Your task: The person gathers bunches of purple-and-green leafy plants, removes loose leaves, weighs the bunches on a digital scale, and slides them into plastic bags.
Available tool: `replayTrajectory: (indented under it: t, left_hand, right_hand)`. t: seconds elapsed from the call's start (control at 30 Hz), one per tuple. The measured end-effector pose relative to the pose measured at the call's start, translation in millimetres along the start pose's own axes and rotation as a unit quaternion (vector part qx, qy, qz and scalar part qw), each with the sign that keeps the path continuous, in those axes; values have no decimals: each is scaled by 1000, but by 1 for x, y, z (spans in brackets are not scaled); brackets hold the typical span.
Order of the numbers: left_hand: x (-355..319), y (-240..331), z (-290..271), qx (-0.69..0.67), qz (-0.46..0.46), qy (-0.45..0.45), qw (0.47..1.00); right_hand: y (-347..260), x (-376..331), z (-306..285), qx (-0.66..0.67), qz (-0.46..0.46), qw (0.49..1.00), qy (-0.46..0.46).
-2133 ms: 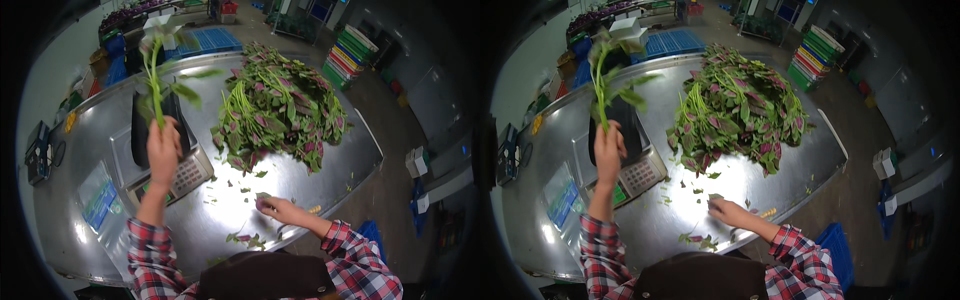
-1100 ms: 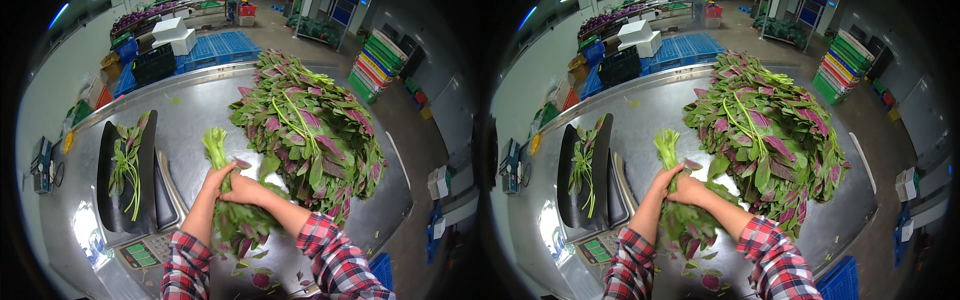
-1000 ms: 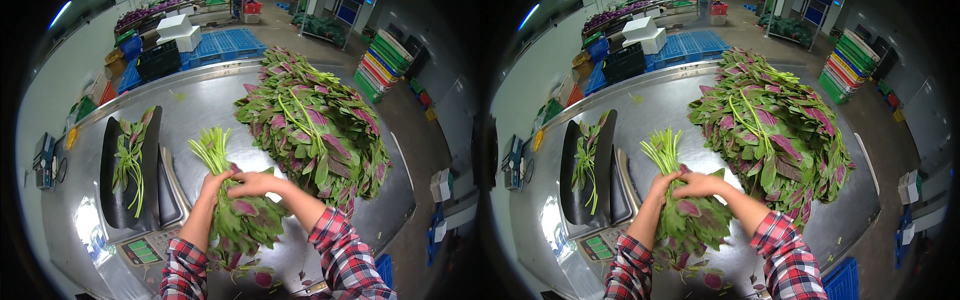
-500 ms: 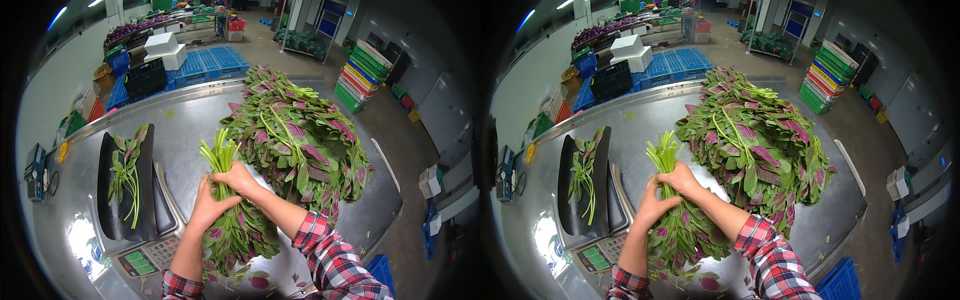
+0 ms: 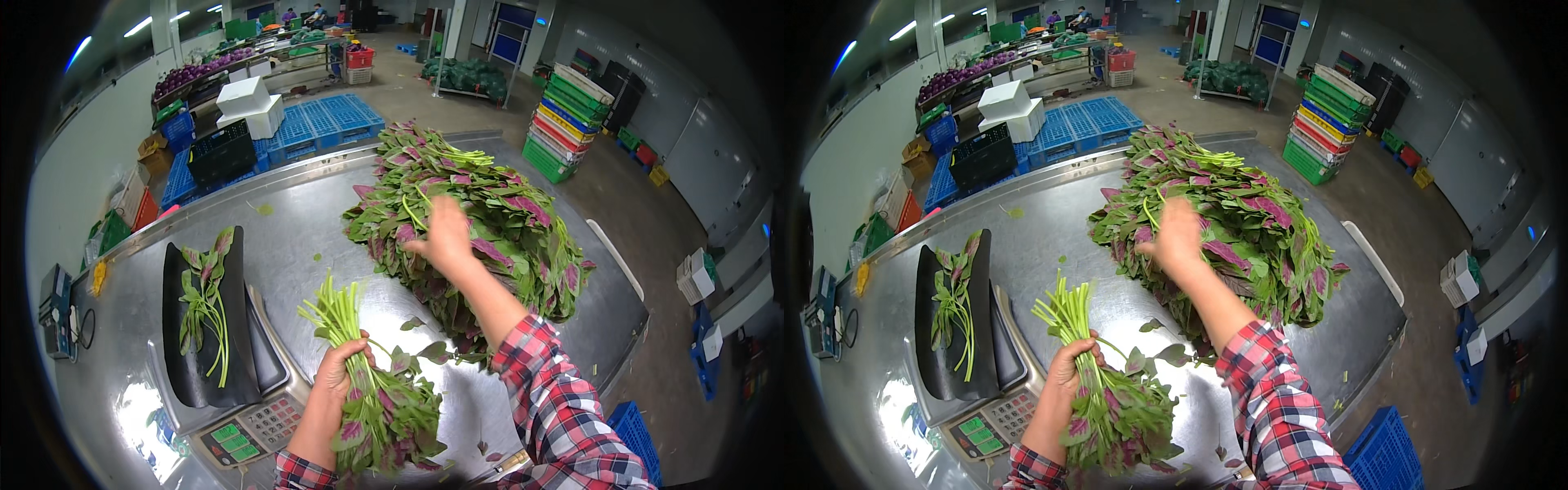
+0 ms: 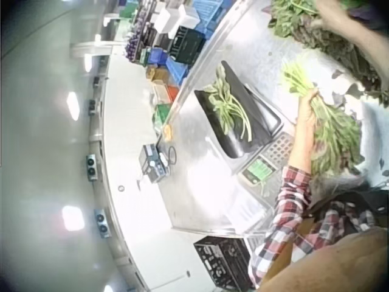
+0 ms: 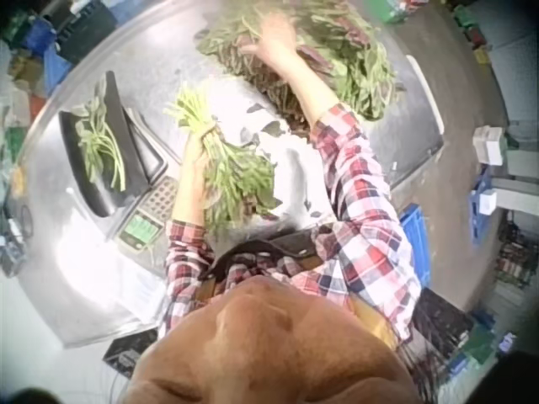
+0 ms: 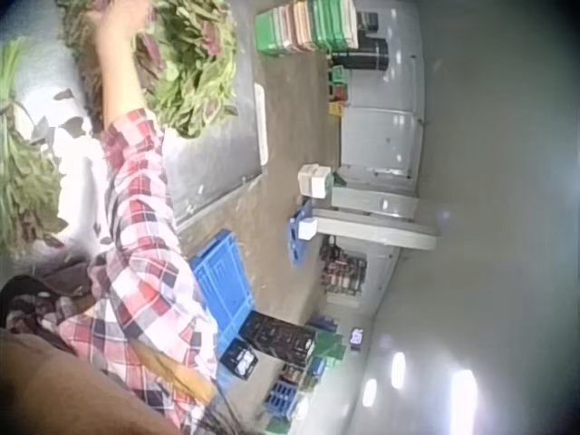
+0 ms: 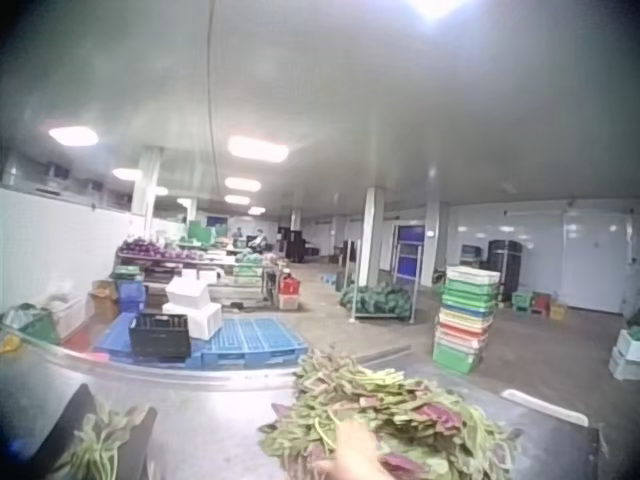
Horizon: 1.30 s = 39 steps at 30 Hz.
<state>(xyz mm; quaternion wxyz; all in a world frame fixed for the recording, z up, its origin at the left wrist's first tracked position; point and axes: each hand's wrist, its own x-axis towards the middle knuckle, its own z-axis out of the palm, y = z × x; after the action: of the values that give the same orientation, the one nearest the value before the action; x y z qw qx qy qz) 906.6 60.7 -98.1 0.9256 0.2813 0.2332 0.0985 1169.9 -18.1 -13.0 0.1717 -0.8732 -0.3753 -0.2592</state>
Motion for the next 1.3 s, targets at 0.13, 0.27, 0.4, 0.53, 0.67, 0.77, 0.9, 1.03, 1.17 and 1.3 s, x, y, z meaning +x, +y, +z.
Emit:
replayTrajectory:
  t: [0.13,0.27,0.4,0.53,0.67,0.77,0.9,1.03,1.17,1.3]
  left_hand:
    - [0,-13,7,-63,25,88,994]
    - [1,-26,9,-136,32,17,990]
    - [-21,-32,10,-168,2,-17,986]
    - [-48,-50,3,-128,10,26,991]
    - [-69,-66,-7,-95,-14,65,993]
    - [-86,-71,-13,-18,-59,-39,997]
    - [-141,-57,98,249,34,27,968]
    - [-121,-146,123,580,276,-21,766]
    - [-118,-185,152,709,188,-118,669]
    - [-60,-195,155,610,-18,-178,772]
  right_hand:
    - [62,-28,26,-51,-38,998,30]
    - [6,-85,-25,90,-29,992,-82]
    - [-57,-184,-85,229,-91,940,-235]
    - [-72,-238,-110,271,-157,933,-177]
    - [-67,-279,-134,332,-156,909,-199]
    - [-52,-295,-153,380,-159,874,-256]
    - [-2,-284,-199,480,160,773,-382]
    - [-1,-286,-205,657,251,703,-108]
    - [25,-298,-176,732,368,571,-45]
    - [77,-299,-149,763,353,532,-98]
